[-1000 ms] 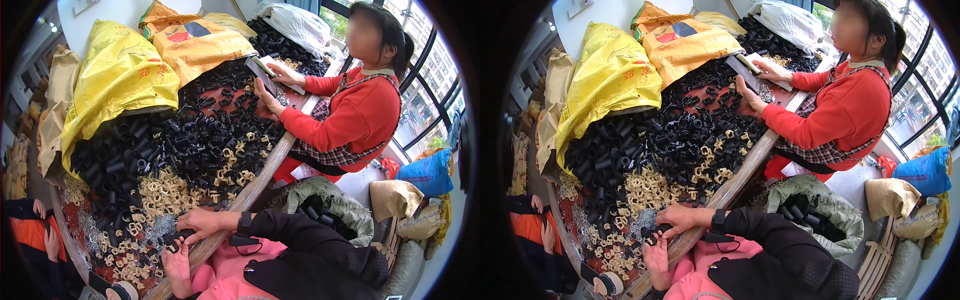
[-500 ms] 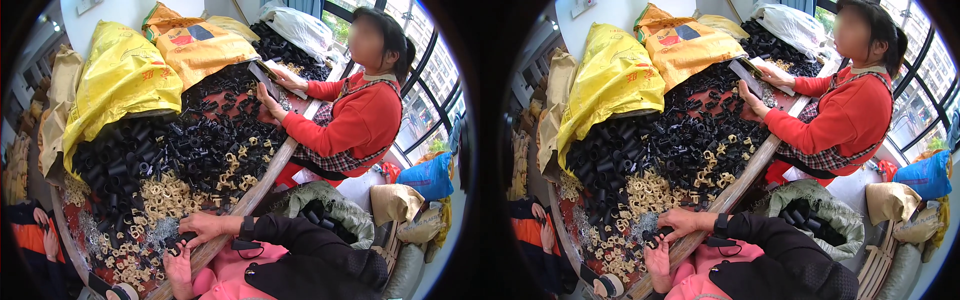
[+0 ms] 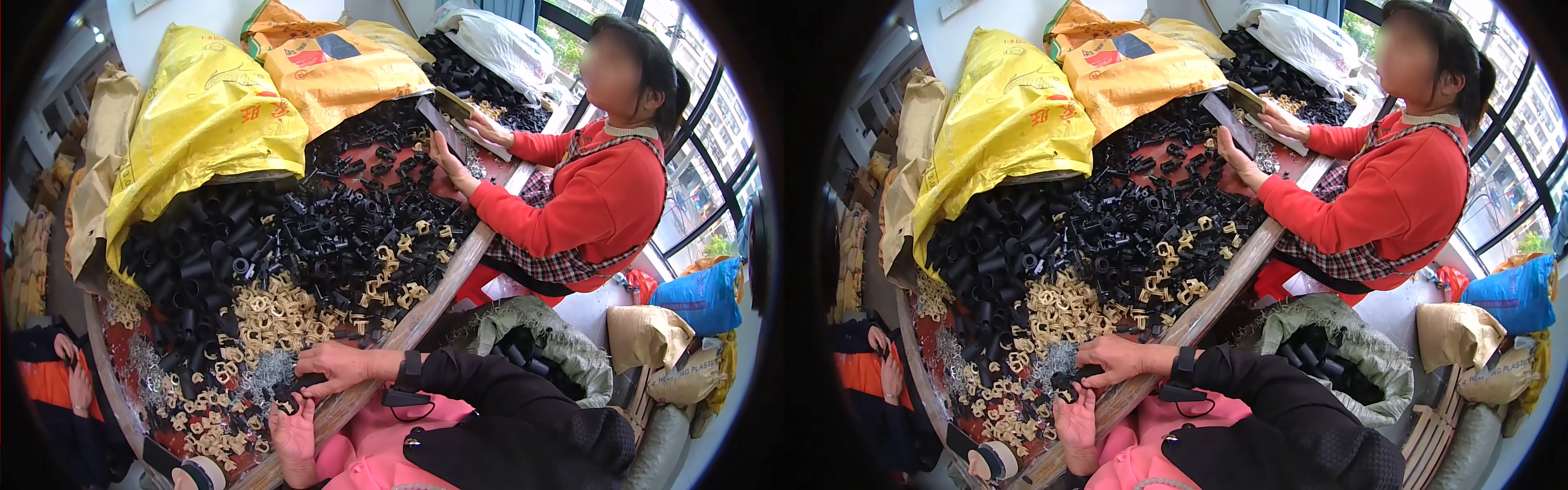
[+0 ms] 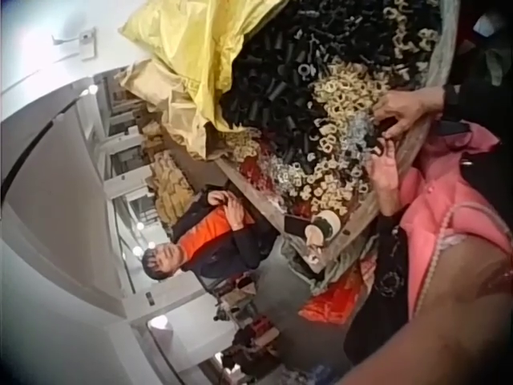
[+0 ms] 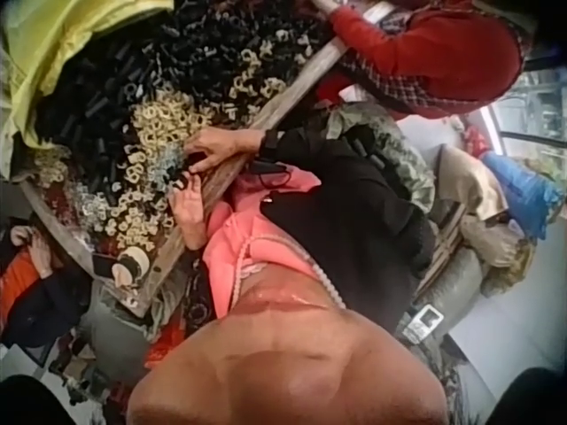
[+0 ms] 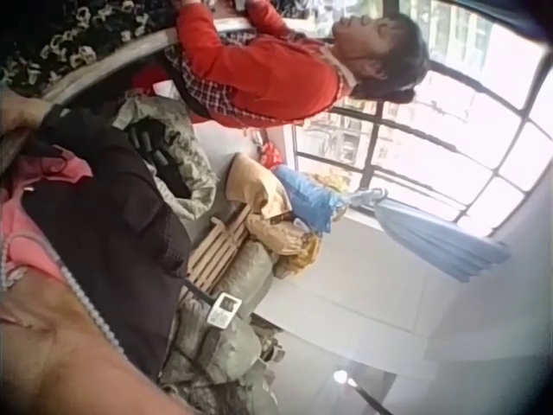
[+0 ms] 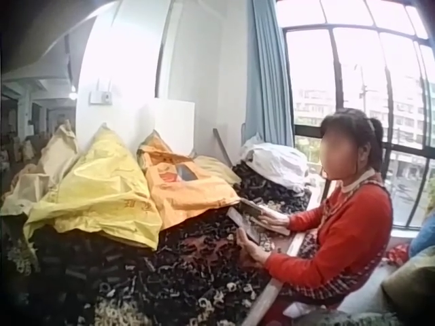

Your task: The person picks up a black plastic component and a small beige part, then presses the beige part into the black component. They pick up a small metal spring and insert it into the assembly before setting the completed piece back onto the table.

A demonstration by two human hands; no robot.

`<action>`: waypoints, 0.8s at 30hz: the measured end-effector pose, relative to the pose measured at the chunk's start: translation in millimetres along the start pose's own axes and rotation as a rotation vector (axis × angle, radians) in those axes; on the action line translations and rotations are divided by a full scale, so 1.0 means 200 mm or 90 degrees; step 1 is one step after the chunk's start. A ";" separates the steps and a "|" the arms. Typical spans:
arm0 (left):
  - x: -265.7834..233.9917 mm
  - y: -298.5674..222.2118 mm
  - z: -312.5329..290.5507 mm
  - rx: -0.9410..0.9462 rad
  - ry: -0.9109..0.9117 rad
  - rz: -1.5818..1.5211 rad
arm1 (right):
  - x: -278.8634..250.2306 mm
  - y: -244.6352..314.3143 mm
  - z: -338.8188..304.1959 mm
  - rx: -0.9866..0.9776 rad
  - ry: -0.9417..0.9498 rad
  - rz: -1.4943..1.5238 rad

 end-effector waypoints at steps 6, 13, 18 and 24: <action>0.00 0.00 0.00 0.004 -0.010 0.006 | -0.01 0.01 0.00 -0.003 -0.013 0.007; -0.01 0.01 0.00 0.007 -0.008 0.008 | -0.01 0.00 0.00 -0.005 -0.009 -0.002; -0.01 0.00 0.00 0.002 -0.009 0.010 | 0.01 0.00 0.00 -0.004 -0.029 0.006; -0.01 0.00 0.00 0.004 -0.007 0.006 | 0.00 0.00 0.00 0.001 -0.025 0.006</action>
Point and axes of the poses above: each hand's wrist, its own z-axis towards the middle knuckle, its own x-axis out of the palm, y = z × x, the point moved 4 cm from there along z, towards the middle knuckle, and after that the axes turned 14 degrees about -y, right-handed, at the moved point
